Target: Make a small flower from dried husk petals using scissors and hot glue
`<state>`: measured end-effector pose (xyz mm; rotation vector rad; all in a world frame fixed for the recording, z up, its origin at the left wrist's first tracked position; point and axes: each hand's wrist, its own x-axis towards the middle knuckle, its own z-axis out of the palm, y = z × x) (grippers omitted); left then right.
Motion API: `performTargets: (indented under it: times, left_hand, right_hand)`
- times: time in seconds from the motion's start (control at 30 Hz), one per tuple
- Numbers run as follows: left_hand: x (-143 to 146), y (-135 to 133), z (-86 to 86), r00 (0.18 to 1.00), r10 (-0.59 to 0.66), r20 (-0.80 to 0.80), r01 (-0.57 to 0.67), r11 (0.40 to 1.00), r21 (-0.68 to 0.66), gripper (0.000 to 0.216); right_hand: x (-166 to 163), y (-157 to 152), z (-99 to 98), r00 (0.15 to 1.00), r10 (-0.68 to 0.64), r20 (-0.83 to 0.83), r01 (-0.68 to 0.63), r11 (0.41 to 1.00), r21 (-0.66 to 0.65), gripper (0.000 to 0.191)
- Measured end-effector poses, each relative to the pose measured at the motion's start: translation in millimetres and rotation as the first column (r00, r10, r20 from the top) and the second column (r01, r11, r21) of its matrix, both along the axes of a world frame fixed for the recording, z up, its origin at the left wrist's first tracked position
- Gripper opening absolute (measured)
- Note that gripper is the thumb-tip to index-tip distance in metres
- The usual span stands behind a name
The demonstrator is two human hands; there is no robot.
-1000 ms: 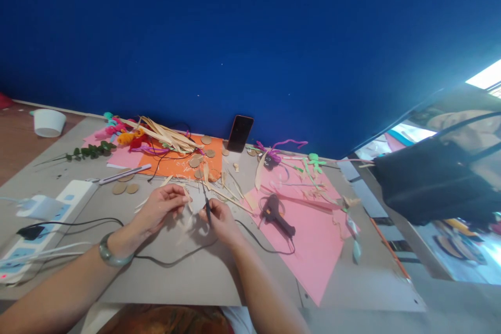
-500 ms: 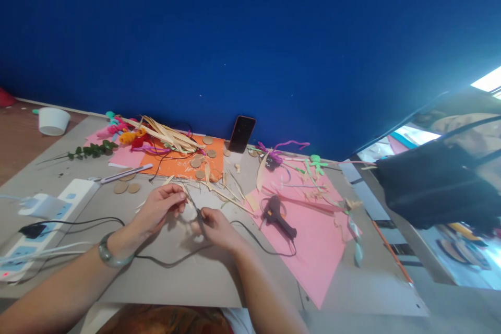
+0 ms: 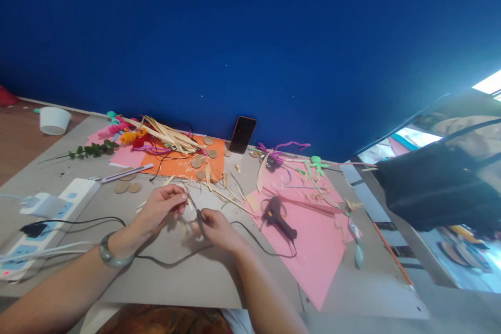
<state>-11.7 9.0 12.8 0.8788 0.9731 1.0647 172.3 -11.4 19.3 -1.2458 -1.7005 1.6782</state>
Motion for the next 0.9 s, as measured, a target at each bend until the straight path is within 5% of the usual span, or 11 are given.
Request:
performTargets:
  times: [0.47,0.57,0.63,0.7,0.8,0.9]
  left_hand:
    - [0,0,4.6,0.999,0.017,-0.037,-0.017,1.000,-0.018,0.018]
    - [-4,1,4.6,0.985,-0.102,-0.139,0.101,0.995,-0.018,0.012]
    - [-8,0,1.7,0.907,-0.304,-0.291,0.320,0.947,0.010,0.005]
    - [-12,-2,-2.7,0.744,-0.452,-0.493,0.530,0.848,0.022,0.007]
    - [-16,-2,-7.0,0.531,-0.402,-0.746,0.607,0.794,0.004,0.011]
    - [-22,4,-4.5,0.420,-0.245,-0.874,0.559,0.829,0.036,0.012]
  right_hand:
    - [0,3,-6.7,0.994,-0.108,0.033,0.108,0.994,0.013,0.041]
    - [2,4,-10.2,0.981,-0.191,-0.040,0.193,0.978,0.072,0.043]
    - [5,5,-15.4,0.958,-0.269,-0.095,0.279,0.955,0.104,0.043]
    - [7,6,-20.7,0.932,-0.341,-0.120,0.354,0.929,0.109,0.040]
    - [7,7,-23.4,0.912,-0.391,-0.126,0.403,0.910,0.095,0.036]
    - [6,7,-20.5,0.913,-0.385,-0.133,0.398,0.912,0.099,0.037]
